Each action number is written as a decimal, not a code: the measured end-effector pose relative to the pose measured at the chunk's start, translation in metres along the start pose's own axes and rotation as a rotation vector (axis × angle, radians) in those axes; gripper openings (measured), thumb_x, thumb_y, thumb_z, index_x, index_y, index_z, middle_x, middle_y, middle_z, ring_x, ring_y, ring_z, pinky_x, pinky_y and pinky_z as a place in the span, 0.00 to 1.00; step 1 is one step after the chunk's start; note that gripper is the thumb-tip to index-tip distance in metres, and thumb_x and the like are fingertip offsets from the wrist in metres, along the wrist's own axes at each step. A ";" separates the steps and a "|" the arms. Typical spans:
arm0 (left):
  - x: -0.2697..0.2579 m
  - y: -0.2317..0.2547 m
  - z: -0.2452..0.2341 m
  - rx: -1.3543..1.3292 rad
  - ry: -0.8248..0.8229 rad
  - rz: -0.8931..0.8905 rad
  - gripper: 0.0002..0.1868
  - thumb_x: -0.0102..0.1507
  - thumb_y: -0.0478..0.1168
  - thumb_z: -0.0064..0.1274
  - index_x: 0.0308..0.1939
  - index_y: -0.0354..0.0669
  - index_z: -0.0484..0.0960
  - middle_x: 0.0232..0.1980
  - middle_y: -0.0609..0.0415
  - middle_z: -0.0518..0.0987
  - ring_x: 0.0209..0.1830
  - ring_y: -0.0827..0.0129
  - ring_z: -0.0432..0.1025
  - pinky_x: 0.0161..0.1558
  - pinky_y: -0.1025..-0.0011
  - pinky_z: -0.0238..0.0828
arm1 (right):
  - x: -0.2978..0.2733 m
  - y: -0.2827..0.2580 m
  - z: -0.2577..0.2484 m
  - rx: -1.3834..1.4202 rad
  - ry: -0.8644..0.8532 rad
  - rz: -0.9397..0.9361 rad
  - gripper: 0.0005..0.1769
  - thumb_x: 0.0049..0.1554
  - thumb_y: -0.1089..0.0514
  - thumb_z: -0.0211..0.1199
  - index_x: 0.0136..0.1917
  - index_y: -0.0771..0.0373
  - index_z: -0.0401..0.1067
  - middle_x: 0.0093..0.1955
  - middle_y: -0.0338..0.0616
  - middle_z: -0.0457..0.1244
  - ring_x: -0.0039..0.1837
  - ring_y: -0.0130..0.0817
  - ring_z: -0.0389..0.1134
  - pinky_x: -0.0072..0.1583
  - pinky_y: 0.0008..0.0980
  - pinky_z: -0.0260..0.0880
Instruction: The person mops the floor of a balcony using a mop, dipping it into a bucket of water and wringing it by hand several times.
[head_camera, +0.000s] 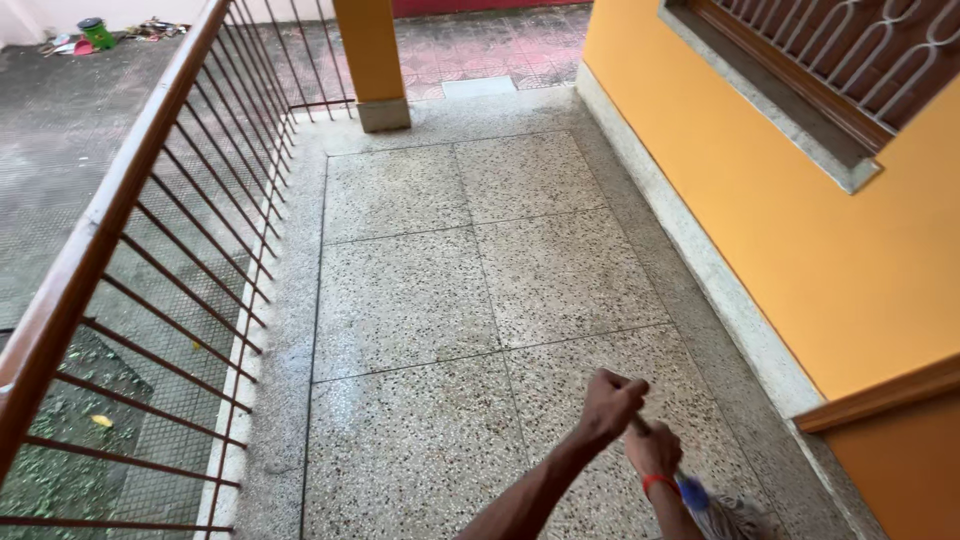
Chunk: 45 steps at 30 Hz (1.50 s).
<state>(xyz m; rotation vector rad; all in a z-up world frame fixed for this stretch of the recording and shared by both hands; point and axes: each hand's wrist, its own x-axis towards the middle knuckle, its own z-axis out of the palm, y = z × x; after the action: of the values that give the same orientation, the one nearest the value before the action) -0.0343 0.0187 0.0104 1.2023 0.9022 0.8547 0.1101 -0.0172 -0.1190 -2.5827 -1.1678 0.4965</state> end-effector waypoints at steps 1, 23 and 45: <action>-0.001 0.005 -0.016 -0.039 0.043 0.055 0.20 0.59 0.42 0.51 0.13 0.41 0.70 0.14 0.53 0.71 0.14 0.78 0.61 0.16 0.73 0.51 | 0.000 -0.018 0.007 -0.010 -0.009 -0.067 0.36 0.56 0.33 0.52 0.44 0.68 0.82 0.47 0.66 0.72 0.55 0.63 0.74 0.57 0.55 0.73; -0.193 -0.001 -0.230 -0.040 1.309 0.368 0.27 0.67 0.40 0.47 0.13 0.37 0.67 0.15 0.63 0.59 0.18 0.77 0.49 0.24 0.69 0.39 | -0.160 -0.309 0.186 0.492 -0.752 -1.327 0.07 0.55 0.64 0.64 0.48 0.59 0.78 0.37 0.40 0.67 0.40 0.34 0.68 0.43 0.35 0.71; -0.170 -0.015 -0.113 1.088 1.641 -0.700 0.16 0.63 0.50 0.58 0.23 0.48 0.80 0.25 0.55 0.80 0.17 0.60 0.75 0.18 0.60 0.69 | -0.090 -0.219 0.209 0.004 -0.937 -1.926 0.07 0.50 0.53 0.69 0.41 0.54 0.77 0.40 0.48 0.68 0.49 0.51 0.69 0.53 0.49 0.70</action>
<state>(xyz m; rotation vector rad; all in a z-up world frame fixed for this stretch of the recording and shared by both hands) -0.2052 -0.0940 0.0012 0.6174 3.1733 0.5979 -0.1781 0.0752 -0.2089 -0.1313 -2.8872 0.9786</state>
